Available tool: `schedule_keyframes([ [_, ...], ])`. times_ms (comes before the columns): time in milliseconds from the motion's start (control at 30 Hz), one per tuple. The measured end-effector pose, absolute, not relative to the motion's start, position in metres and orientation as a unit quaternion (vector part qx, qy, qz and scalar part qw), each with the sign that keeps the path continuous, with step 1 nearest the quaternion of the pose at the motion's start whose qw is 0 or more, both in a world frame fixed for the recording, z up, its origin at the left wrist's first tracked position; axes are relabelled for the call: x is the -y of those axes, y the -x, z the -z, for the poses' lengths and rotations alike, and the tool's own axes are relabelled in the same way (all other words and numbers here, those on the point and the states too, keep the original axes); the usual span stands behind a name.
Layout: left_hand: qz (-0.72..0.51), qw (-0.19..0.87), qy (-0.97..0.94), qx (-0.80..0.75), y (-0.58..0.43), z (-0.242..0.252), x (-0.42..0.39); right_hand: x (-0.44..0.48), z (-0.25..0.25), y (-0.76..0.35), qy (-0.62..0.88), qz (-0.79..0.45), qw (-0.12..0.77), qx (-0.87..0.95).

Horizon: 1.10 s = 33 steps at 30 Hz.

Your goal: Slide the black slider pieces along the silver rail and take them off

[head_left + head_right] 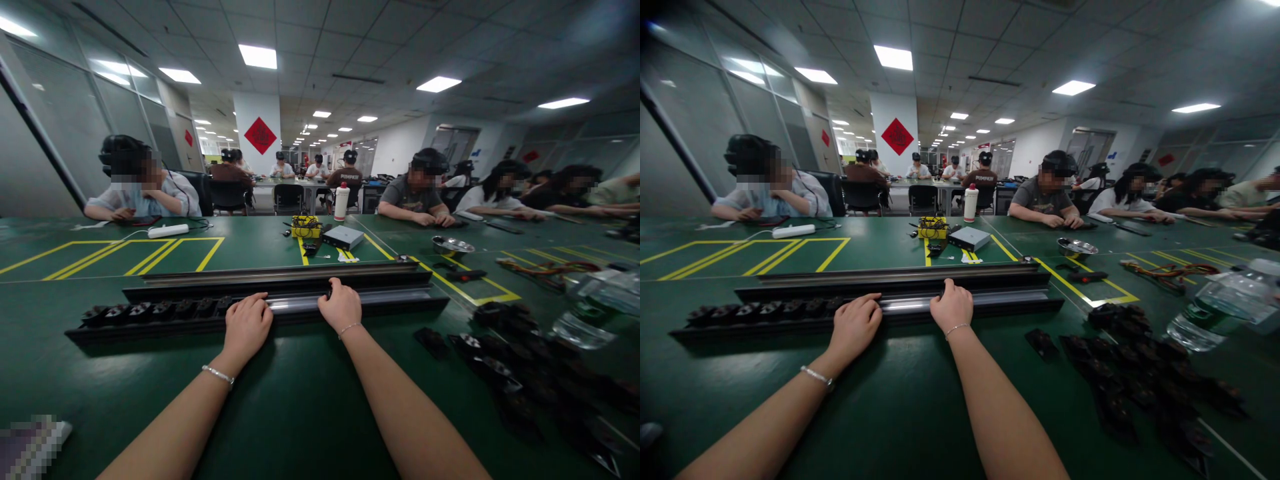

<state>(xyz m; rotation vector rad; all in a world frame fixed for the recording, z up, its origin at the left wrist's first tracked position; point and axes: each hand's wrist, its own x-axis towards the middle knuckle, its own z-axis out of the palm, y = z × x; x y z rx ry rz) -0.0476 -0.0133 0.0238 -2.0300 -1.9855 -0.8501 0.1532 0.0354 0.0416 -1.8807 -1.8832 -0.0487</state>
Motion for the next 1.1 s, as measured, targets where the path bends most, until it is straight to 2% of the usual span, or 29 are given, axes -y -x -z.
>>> schedule_keyframes([
  [1100, 0.280, 0.085, 0.684, 0.668, 0.049, -0.024, 0.013, -0.042, -0.046, -0.172, 0.675, -0.020, 0.203, 0.709],
])
